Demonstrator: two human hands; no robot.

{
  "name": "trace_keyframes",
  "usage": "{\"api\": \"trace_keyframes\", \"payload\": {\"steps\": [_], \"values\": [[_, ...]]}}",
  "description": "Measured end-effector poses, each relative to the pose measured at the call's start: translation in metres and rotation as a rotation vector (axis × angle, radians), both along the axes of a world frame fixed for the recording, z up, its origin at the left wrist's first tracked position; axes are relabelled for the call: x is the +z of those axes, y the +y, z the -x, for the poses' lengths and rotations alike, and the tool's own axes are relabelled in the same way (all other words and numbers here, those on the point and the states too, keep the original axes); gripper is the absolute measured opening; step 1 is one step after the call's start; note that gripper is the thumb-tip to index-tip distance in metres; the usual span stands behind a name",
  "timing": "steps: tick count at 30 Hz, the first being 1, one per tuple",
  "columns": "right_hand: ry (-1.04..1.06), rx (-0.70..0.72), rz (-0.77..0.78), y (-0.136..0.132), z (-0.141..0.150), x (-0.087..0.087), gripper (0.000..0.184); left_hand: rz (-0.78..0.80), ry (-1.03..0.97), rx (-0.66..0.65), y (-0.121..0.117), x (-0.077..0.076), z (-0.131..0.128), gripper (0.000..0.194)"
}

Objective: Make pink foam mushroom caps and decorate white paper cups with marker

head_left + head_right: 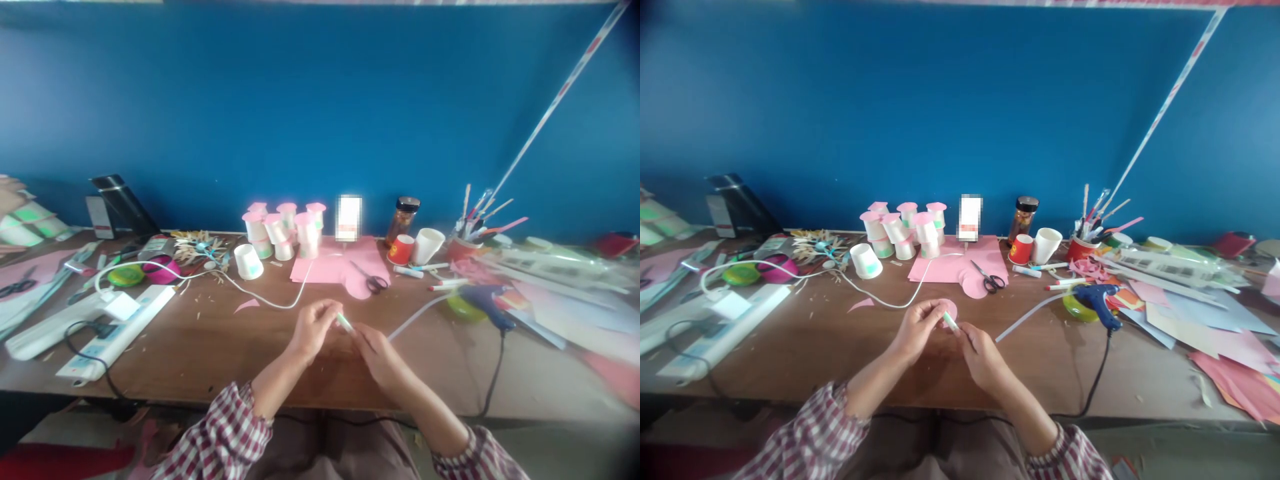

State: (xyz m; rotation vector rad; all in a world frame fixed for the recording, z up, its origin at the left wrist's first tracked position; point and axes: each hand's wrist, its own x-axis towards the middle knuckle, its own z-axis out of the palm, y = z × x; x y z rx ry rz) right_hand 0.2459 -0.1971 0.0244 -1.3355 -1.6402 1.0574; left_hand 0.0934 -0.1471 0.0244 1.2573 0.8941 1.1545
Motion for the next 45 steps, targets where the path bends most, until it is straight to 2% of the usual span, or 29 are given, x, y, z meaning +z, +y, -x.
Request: {"api": "trace_keyframes", "payload": {"steps": [3,9,12,14,16,19,25,30,37,41,45], "values": [[-0.001,-0.033,-0.033,-0.004,0.006,0.0,0.037,-0.029,0.039,0.058,-0.002,0.004,-0.001,0.029],[-0.093,0.0,-0.012,-0.006,0.001,-0.001,0.039,-0.051,0.135,-0.062,-0.002,0.006,0.005,0.033],[-0.353,-0.079,-0.073,0.006,-0.022,0.006,0.034,-0.076,0.268,0.027,0.01,-0.003,0.016,0.043],[-0.603,-0.161,-0.08,0.021,-0.045,0.015,0.027,-0.212,0.442,0.086,0.023,-0.012,0.025,0.039],[-0.824,-0.239,-0.026,0.038,-0.067,0.024,0.027,-0.385,0.632,0.163,0.037,-0.02,0.033,0.035],[-1.018,-0.311,0.118,0.064,-0.091,0.033,0.027,-0.561,0.871,0.146,0.049,-0.029,0.04,0.028],[-1.065,-0.356,0.099,0.093,-0.092,0.023,0.03,-0.692,1.091,-0.02,0.042,-0.035,0.042,0.018],[-1.103,-0.379,0.05,0.104,-0.101,0.02,0.03,-0.786,1.147,-0.048,0.031,-0.033,0.042,0.021],[-1.179,-0.435,0.068,0.129,-0.133,0.02,0.033,-0.734,1.205,-0.096,0.005,-0.021,0.029,0.026],[-1.199,-0.449,0.073,0.14,-0.136,0.013,0.036,-0.689,1.203,-0.114,-0.003,-0.016,0.027,0.023],[-1.191,-0.459,0.062,0.139,-0.135,0.017,0.03,-0.678,1.187,-0.121,-0.008,-0.017,0.027,0.023]]}}
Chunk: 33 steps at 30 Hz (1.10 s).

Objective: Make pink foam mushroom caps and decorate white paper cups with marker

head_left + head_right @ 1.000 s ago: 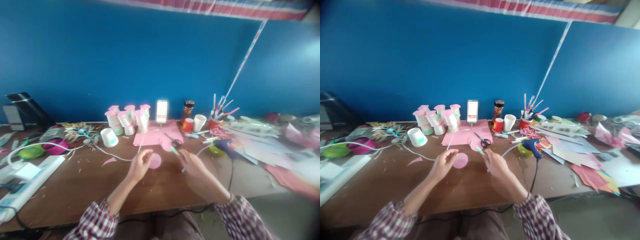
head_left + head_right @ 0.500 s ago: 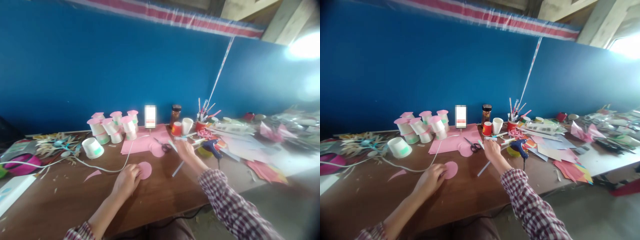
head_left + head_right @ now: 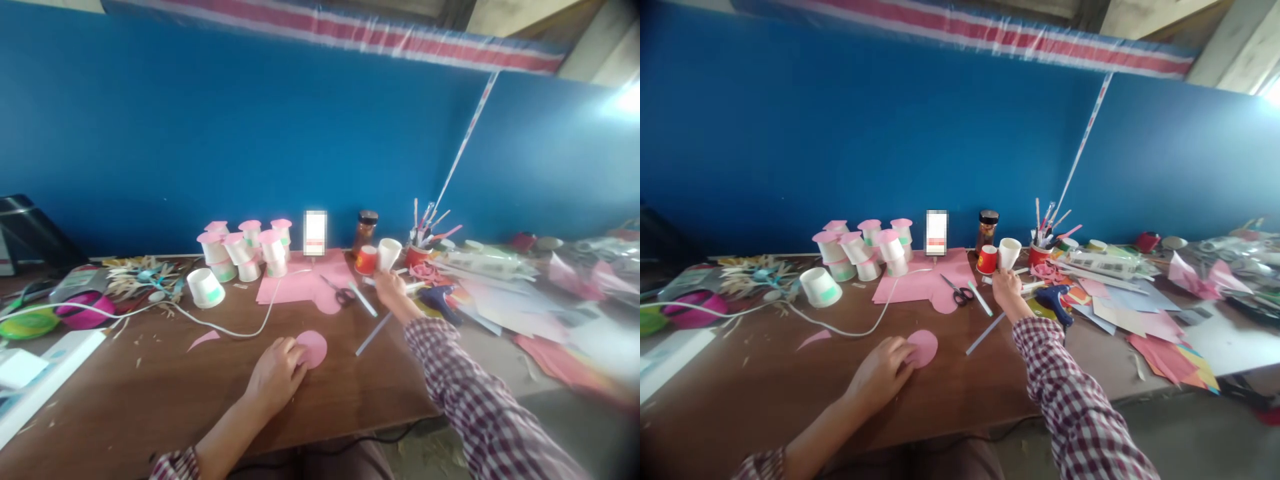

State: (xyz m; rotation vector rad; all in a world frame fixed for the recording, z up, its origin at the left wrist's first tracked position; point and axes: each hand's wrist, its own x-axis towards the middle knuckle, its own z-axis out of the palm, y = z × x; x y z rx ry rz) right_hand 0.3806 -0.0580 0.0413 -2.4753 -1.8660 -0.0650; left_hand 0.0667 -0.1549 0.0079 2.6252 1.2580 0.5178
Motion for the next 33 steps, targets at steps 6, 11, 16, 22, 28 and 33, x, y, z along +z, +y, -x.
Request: {"api": "trace_keyframes", "payload": {"steps": [6,11,16,22,28,33], "values": [[0.104,0.133,-0.116,-0.033,0.017,0.013,0.027,-0.028,-0.081,0.014,0.0,-0.003,0.001,0.021],[0.684,0.455,-0.179,-0.086,0.055,0.016,0.023,-0.06,-0.222,0.044,-0.005,0.014,0.004,0.028],[0.861,0.674,0.01,-0.144,0.098,0.017,0.019,-0.045,-0.107,-0.089,-0.029,0.033,0.01,0.052],[0.94,0.792,0.119,-0.168,0.116,0.02,0.021,0.033,0.114,-0.148,-0.049,0.038,0.015,0.022],[0.947,0.831,0.118,-0.169,0.121,0.028,0.022,-0.003,0.24,-0.202,-0.048,0.044,0.016,0.023],[0.894,0.826,0.135,-0.181,0.126,0.03,0.023,-0.051,0.295,-0.239,-0.056,0.044,0.019,0.029]]}}
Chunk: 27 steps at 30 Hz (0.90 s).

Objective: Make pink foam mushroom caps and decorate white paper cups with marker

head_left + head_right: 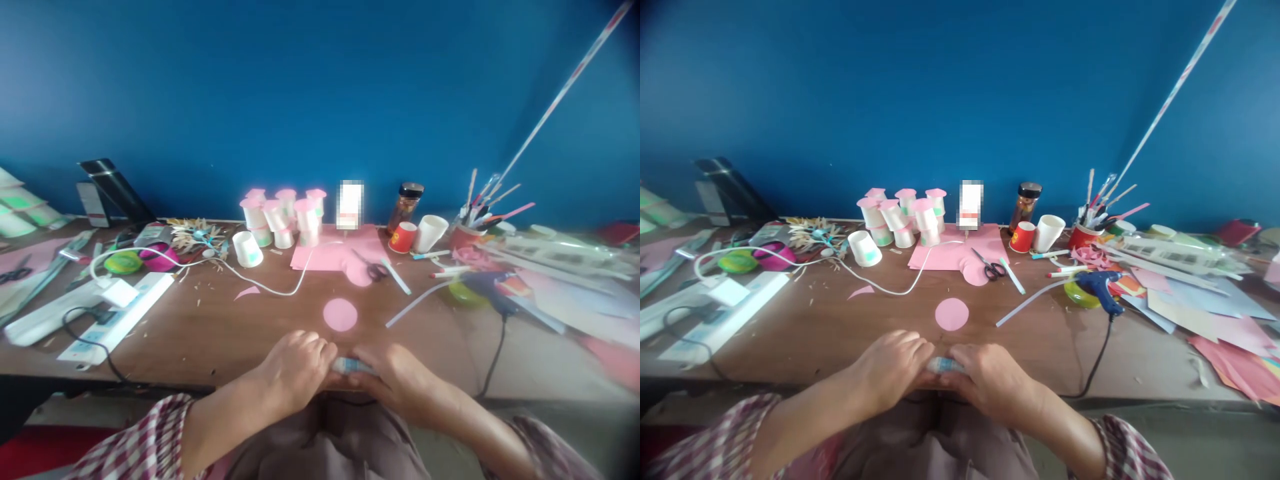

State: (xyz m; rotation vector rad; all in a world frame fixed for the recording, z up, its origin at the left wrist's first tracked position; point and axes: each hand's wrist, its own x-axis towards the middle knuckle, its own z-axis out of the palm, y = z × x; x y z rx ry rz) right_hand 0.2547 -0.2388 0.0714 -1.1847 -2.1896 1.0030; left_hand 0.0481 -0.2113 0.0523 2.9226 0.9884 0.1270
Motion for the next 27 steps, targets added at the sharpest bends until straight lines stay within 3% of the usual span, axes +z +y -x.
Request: {"api": "trace_keyframes", "payload": {"steps": [4,9,12,16,19,22,27], "values": [[-0.024,-0.021,-0.005,-0.012,-0.009,0.003,0.023,-0.013,0.034,-0.042,-0.006,0.005,0.017,0.028],[0.029,-0.165,0.085,-0.012,-0.037,0.001,0.024,-0.038,-0.021,0.192,0.009,0.008,0.054,0.021],[0.121,-0.231,0.239,-0.008,-0.043,-0.004,0.03,0.008,-0.147,0.283,0.026,0.004,0.063,0.023],[0.447,-0.272,0.547,-0.003,-0.034,-0.012,0.036,0.126,-0.313,0.342,0.049,-0.006,0.054,0.026],[0.686,-0.307,0.681,-0.001,-0.027,-0.018,0.037,0.203,-0.351,0.361,0.063,-0.015,0.042,0.025],[0.783,-0.315,0.687,0.001,-0.025,-0.025,0.037,0.212,-0.338,0.398,0.071,-0.021,0.032,0.026],[0.707,-0.291,0.541,0.005,-0.028,-0.032,0.03,0.122,-0.226,0.514,0.081,-0.027,0.016,0.025]]}}
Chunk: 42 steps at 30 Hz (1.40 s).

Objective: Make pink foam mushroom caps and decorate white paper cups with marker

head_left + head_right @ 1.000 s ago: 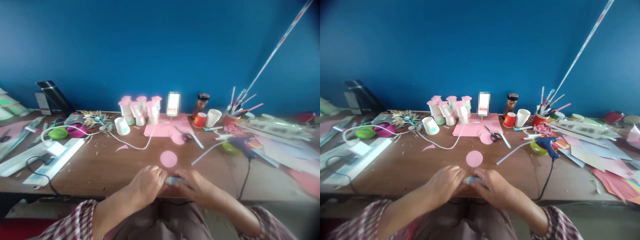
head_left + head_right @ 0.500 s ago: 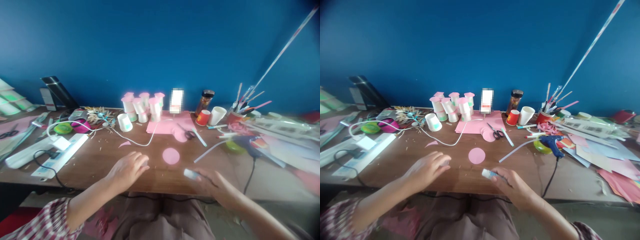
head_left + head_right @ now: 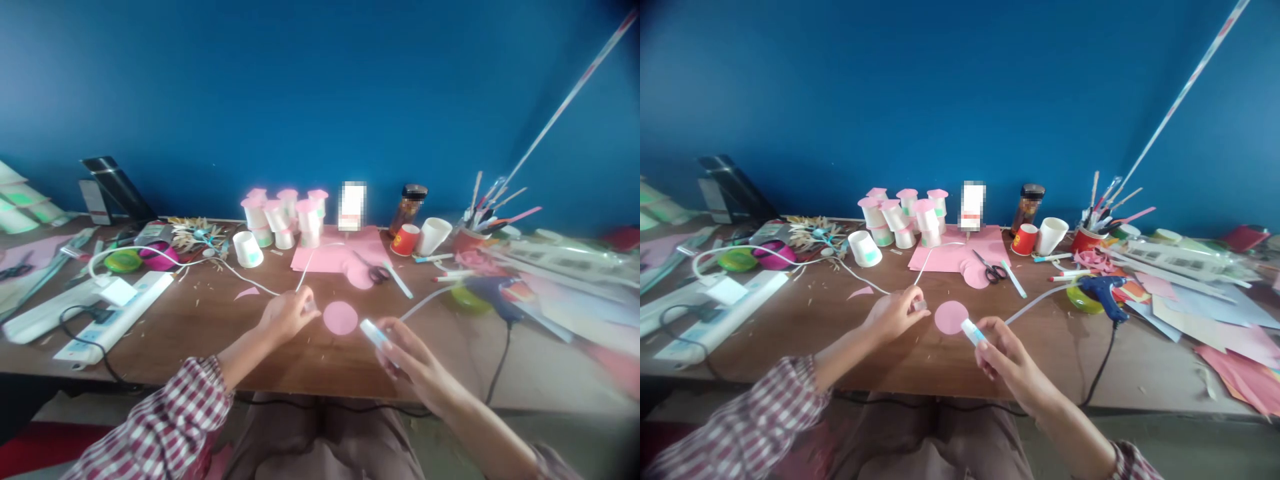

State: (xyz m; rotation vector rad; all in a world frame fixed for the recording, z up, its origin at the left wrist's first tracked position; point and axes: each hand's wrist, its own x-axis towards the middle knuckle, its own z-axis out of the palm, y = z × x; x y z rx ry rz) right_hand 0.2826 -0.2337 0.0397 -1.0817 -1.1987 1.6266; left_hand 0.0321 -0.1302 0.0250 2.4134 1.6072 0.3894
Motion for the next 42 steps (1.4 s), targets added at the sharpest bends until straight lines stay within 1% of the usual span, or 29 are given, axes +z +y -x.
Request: {"api": "trace_keyframes", "payload": {"steps": [3,5,7,9,11,14,15,16,19,22,24,26,29,33,36,42], "values": [[-0.029,-0.016,-0.062,0.002,0.0,-0.002,0.026,-0.047,0.103,0.04,0.007,-0.004,-0.01,0.026],[-0.02,-0.059,-0.078,0.003,0.0,-0.005,0.025,-0.079,0.138,0.056,0.011,-0.007,-0.015,0.028],[-0.001,-0.115,-0.094,0.005,0.0,-0.01,0.023,-0.103,0.136,0.057,0.011,-0.009,-0.016,0.031],[0.027,-0.173,-0.101,0.008,0.001,-0.015,0.021,-0.138,0.088,0.035,0.008,-0.011,-0.014,0.03],[0.059,-0.234,-0.1,0.012,0.001,-0.022,0.02,-0.186,0.011,-0.062,0.0,-0.014,-0.009,0.024],[0.078,-0.306,-0.113,0.019,0.004,-0.029,0.022,-0.223,-0.078,-0.344,-0.016,-0.02,-0.003,0.023],[0.069,-0.323,-0.124,0.021,0.005,-0.031,0.023,-0.217,-0.093,-0.409,-0.02,-0.022,-0.003,0.023],[0.048,-0.34,-0.139,0.023,0.007,-0.033,0.025,-0.209,-0.104,-0.446,-0.025,-0.024,-0.002,0.024],[-0.091,-0.407,-0.222,0.03,0.013,-0.033,0.029,-0.192,-0.125,-0.451,-0.032,-0.027,-0.005,0.024],[-0.356,-0.451,-0.385,0.036,0.018,-0.029,0.025,-0.184,-0.142,-0.44,-0.034,-0.028,-0.01,0.021],[-0.563,-0.429,-0.53,0.04,0.02,-0.026,0.02,-0.175,-0.153,-0.432,-0.033,-0.029,-0.012,0.02],[-0.719,-0.37,-0.662,0.043,0.023,-0.027,0.014,-0.172,-0.166,-0.421,-0.032,-0.03,-0.013,0.02],[-0.816,-0.297,-0.777,0.047,0.026,-0.032,0.01,-0.178,-0.175,-0.422,-0.033,-0.031,-0.013,0.021],[-0.869,-0.26,-0.862,0.047,0.029,-0.041,0.008,-0.163,-0.174,-0.441,-0.034,-0.029,-0.012,0.021],[-0.91,-0.214,-0.924,0.047,0.03,-0.044,0.009,-0.152,-0.187,-0.433,-0.034,-0.028,-0.012,0.021],[-0.969,-0.184,-0.929,0.049,0.031,-0.045,0.011,-0.149,-0.183,-0.434,-0.034,-0.029,-0.013,0.021]]}}
